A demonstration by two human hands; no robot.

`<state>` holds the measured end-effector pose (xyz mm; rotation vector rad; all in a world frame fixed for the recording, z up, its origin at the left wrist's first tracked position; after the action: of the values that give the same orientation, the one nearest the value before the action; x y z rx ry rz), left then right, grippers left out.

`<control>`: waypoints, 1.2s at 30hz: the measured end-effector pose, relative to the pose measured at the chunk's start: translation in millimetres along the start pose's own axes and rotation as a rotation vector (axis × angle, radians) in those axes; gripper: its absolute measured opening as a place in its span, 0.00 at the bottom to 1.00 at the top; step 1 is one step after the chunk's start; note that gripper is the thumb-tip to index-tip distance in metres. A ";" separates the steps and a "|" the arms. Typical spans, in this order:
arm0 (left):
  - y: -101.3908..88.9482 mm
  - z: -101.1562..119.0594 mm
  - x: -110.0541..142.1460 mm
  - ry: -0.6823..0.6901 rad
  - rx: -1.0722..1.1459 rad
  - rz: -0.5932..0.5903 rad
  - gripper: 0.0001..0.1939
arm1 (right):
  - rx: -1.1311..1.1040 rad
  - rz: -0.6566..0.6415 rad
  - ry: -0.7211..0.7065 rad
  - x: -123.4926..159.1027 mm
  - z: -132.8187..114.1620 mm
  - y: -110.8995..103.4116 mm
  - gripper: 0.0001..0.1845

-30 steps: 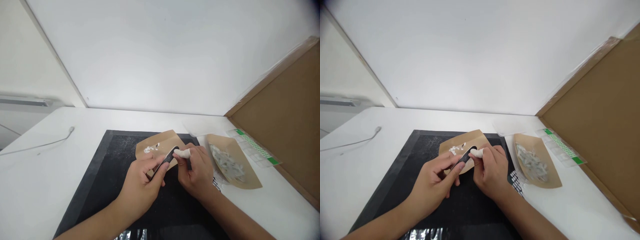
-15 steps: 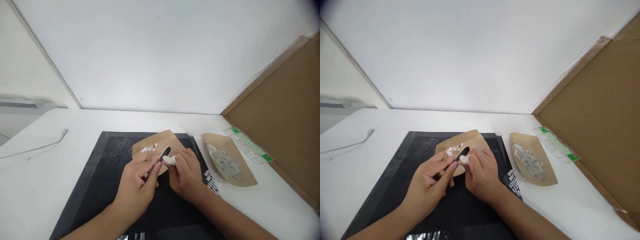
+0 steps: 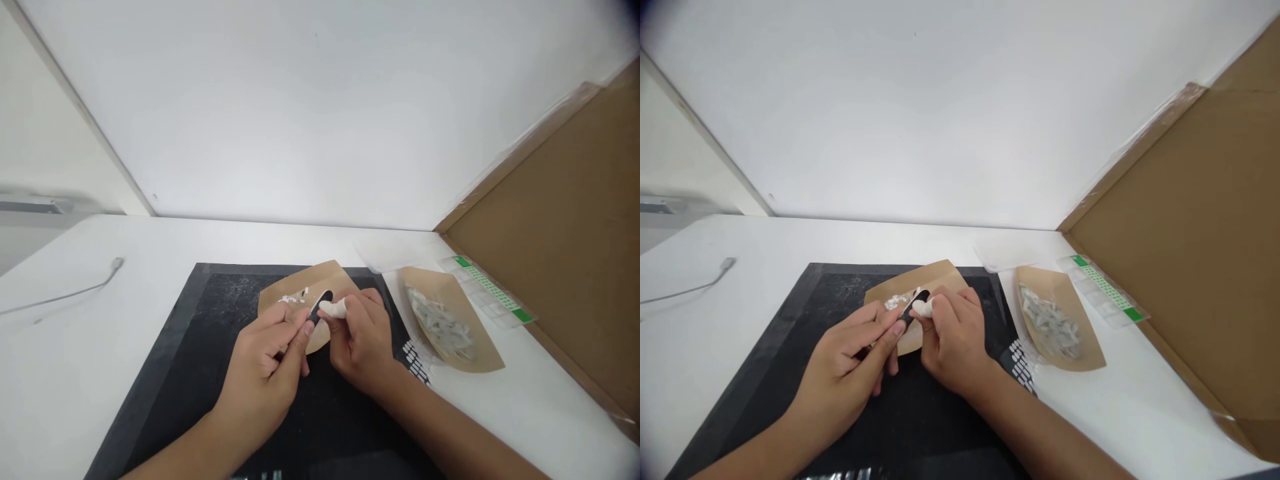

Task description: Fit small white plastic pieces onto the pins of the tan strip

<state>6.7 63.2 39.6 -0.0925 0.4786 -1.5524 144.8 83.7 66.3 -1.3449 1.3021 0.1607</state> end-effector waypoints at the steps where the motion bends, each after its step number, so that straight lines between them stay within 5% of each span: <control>1: -0.1 -0.2 0.2 0.002 -0.001 0.000 0.23 | -0.015 -0.015 -0.014 -0.3 -1.3 1.0 0.15; 24: -6.1 6.1 -0.8 0.071 0.043 0.037 0.23 | -0.021 0.024 -0.017 -5.0 2.9 -3.9 0.16; 27: -7.4 5.8 -0.9 0.079 0.046 0.043 0.24 | -0.055 -0.049 -0.066 -4.0 -1.2 2.8 0.16; 36: -5.4 0.7 -1.2 0.003 0.111 0.029 0.25 | -0.010 -0.022 -0.067 -6.6 2.1 -2.5 0.17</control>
<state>2.0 64.1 42.4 0.0025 0.3937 -1.5472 145.4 88.1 72.1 -1.3508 1.2310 0.1960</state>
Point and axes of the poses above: each hand's wrist, its own x-axis away from the middle knuckle, its own y-axis out of the palm, z = x × y, the point moved 8 cm from there along -x, towards the middle knuckle, and after that the axes turned 2 degrees about -x, right-handed, at the moved point
